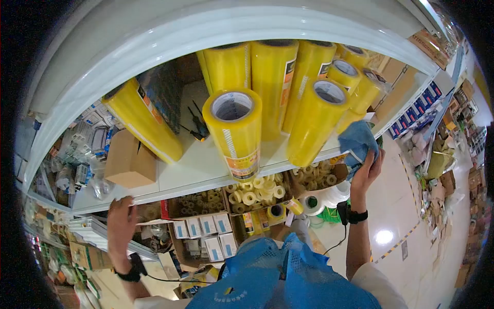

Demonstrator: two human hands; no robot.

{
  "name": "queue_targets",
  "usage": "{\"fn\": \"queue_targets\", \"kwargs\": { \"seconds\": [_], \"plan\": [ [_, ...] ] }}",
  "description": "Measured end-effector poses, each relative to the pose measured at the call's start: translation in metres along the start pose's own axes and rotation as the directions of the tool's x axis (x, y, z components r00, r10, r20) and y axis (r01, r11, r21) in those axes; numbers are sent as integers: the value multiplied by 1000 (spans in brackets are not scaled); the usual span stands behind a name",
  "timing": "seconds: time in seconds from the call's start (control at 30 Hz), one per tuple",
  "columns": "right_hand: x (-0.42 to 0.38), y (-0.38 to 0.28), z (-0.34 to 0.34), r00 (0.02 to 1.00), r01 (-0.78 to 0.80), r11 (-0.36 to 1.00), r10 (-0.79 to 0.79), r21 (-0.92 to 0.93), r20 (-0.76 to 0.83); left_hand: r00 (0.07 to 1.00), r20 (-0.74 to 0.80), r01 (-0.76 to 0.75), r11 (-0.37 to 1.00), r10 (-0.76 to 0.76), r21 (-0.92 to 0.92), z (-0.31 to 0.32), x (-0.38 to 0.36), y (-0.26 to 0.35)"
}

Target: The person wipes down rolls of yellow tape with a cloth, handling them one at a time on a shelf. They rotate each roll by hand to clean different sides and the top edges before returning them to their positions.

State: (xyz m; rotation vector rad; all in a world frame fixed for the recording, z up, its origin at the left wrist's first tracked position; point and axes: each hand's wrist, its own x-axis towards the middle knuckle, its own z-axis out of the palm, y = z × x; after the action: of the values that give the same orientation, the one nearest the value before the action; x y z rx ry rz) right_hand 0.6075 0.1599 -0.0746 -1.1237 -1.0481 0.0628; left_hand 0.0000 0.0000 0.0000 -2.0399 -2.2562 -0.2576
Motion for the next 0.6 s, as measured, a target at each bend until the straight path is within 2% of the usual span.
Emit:
{"fn": "queue_targets", "kwargs": {
  "seconds": [0.03, 0.1, 0.13, 0.17, 0.2, 0.23, 0.3, 0.33, 0.37, 0.43, 0.47, 0.5, 0.53, 0.57, 0.6],
  "plan": [
    [0, -8, 5, 999, -6, 1000, 7, -28, 38, 1000, -8, -3, 1000, 3, 7, -3, 3, -2],
    [7, -33, -2, 996, -6, 998, 11, -68, 83, 991, 76, 123, 981, -113, -147, -46, -14, -15],
    [4, -45, 3, 987, 58, 994, -43, -96, 156, 979, 125, 172, 983, -164, -56, -69, -9, -30],
    [1, -57, 8, 967, 128, 984, -97, -120, 237, 990, 26, 143, 974, -140, -174, -78, -10, -57],
    [-2, -70, 16, 951, 224, 965, -185, -138, 247, 996, -89, -31, 999, 29, -15, -86, -4, -81],
    [-5, -73, 22, 951, 223, 966, -187, -129, 248, 961, -174, -187, 970, 213, 158, -92, 5, -93],
    [-12, -78, 35, 920, 110, 992, -80, -56, 384, 980, -139, -122, 985, 139, 124, -106, 32, -57],
    [-16, -75, 51, 927, 58, 994, -89, 97, 365, 984, -77, -154, 986, 159, 63, -114, 46, -13],
    [-18, -80, 63, 924, 57, 993, -92, 103, 371, 983, -15, -181, 984, 181, -2, -121, 59, 32],
    [-23, -90, 86, 884, -284, 952, 216, 109, 415, 960, 28, -278, 960, 279, -40, -107, 90, 72],
    [-24, -90, 101, 881, -284, 952, 212, 113, 423, 895, -38, -446, 888, 444, -117, -96, 103, 78],
    [-24, -86, 118, 865, -374, 898, 247, 232, 437, 797, -119, -603, 777, 592, -178, -85, 119, 86],
    [-25, -86, 133, 846, -456, 821, 279, 344, 455, 813, -138, -579, 762, 565, -289, -76, 135, 123],
    [-30, -91, 144, 845, -455, 822, 277, 343, 457, 828, -153, -551, 732, 539, -401, -66, 151, 167],
    [-34, -98, 156, 830, -474, 803, 271, 360, 488, 738, -248, -666, 616, 627, -422, -55, 167, 189]
  ]
}}
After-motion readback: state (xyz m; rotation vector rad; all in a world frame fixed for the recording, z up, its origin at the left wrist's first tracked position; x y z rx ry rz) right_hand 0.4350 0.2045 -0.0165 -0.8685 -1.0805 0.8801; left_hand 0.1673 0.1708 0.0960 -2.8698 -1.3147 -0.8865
